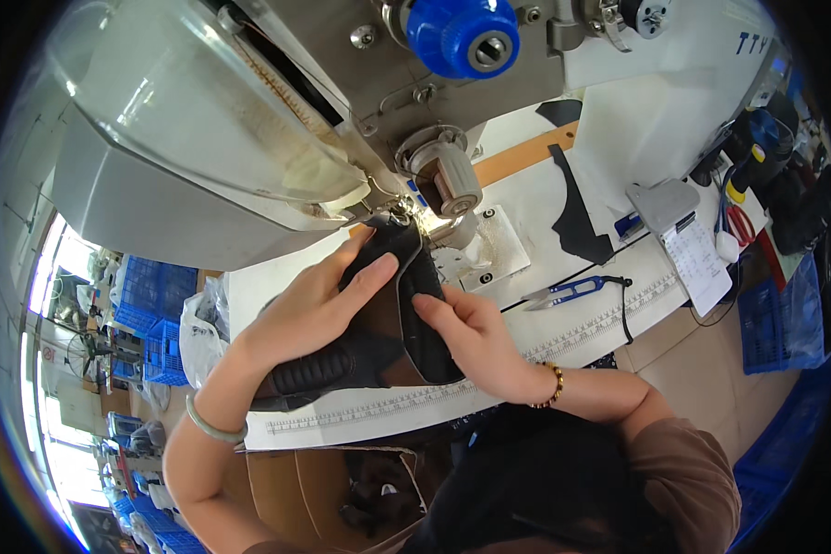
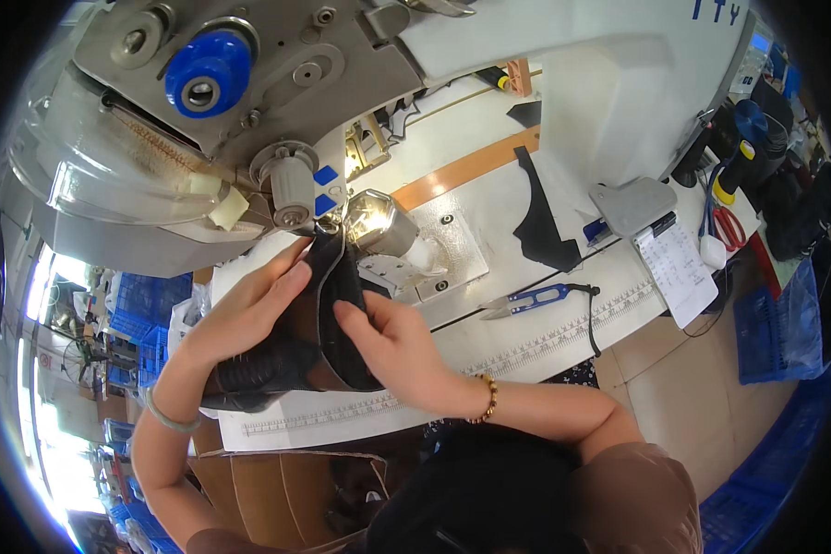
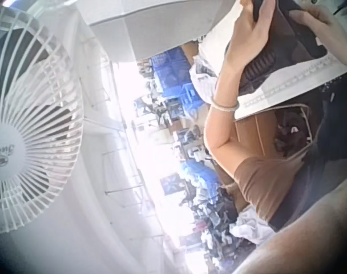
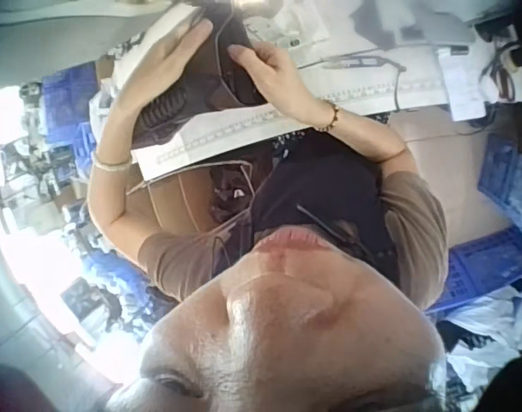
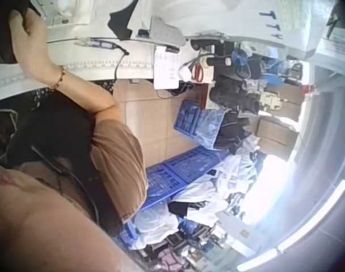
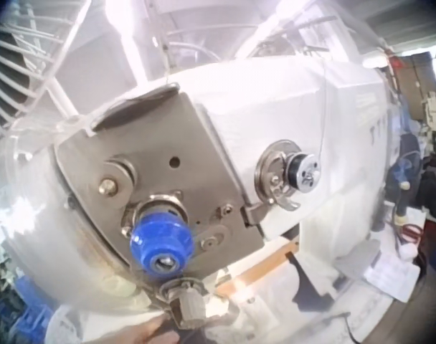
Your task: The person aligns and stitches shoe upper components together using a sewing machine, trims thread using thread snips, and continues sewing the boot pieces.
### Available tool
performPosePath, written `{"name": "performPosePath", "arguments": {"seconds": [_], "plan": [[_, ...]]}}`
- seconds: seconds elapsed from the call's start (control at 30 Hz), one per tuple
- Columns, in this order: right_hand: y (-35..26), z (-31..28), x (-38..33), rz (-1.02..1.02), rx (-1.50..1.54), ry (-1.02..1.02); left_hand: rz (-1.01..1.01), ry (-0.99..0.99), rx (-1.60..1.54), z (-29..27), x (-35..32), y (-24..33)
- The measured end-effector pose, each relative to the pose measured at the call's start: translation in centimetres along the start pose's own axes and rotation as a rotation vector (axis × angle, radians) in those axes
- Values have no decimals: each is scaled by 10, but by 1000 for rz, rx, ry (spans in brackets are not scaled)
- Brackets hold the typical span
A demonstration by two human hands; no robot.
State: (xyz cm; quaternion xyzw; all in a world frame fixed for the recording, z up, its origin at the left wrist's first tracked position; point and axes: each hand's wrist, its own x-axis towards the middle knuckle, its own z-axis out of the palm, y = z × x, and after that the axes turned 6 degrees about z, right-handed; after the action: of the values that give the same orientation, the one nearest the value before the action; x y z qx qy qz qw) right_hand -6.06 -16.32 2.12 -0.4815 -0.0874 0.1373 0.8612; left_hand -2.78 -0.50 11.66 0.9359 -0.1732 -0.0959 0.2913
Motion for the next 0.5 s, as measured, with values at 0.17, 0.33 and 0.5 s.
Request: {"name": "performPosePath", "arguments": {"seconds": [0.17, 0.33, 0.5], "plan": [[10, -25, 32, -186, -177, 3, 26, -33, -36, 11, 19, 7], [9, -31, 37, -295, -420, -48, 75, 30, -40, 8, 22, -8], [5, -29, 33, -271, -260, -64, 186, 54, -113, 12, 25, -23]]}}
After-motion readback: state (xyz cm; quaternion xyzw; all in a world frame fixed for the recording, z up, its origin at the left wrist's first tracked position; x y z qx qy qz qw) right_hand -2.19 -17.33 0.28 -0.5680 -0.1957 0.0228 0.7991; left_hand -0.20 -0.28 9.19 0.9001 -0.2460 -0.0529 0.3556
